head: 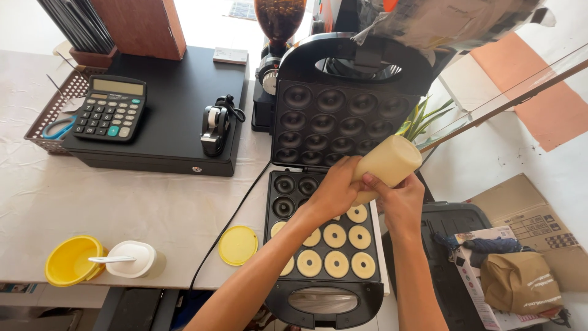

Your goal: Pouring batter into a mini donut maker machine.

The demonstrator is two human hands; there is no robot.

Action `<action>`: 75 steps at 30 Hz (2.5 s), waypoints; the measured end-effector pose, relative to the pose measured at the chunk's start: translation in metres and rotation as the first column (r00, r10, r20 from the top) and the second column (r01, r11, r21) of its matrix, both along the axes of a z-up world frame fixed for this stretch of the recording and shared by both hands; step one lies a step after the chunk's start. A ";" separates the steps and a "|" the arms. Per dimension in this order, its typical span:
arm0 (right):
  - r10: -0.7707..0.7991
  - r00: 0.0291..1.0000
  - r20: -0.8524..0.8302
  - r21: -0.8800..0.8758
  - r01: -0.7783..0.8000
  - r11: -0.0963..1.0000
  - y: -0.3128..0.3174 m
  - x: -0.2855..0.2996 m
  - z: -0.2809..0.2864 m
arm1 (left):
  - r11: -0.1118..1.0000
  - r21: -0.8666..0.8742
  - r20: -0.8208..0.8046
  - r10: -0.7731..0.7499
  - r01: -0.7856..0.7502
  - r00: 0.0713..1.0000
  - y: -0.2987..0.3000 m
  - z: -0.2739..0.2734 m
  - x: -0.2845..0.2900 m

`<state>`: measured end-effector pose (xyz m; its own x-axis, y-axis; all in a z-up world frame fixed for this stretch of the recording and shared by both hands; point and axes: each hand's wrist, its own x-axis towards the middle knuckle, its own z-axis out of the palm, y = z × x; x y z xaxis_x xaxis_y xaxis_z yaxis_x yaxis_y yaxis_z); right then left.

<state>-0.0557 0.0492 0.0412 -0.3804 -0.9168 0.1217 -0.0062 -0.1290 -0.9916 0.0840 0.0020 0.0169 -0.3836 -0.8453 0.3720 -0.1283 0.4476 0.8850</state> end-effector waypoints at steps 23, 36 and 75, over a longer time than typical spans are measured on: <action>-0.030 0.998 -0.050 0.044 0.032 0.999 0.012 -0.002 0.004 | 1.000 -0.009 -0.017 -0.028 0.028 0.999 0.009 0.003 -0.001; 0.004 0.999 -0.048 0.047 -0.001 0.999 -0.008 0.006 -0.001 | 0.999 -0.004 0.002 0.046 -0.046 0.999 -0.008 -0.007 0.005; 0.070 0.996 -0.055 -0.014 -0.071 0.997 -0.012 0.010 0.004 | 0.997 -0.005 0.006 0.081 -0.081 0.997 -0.002 0.011 0.017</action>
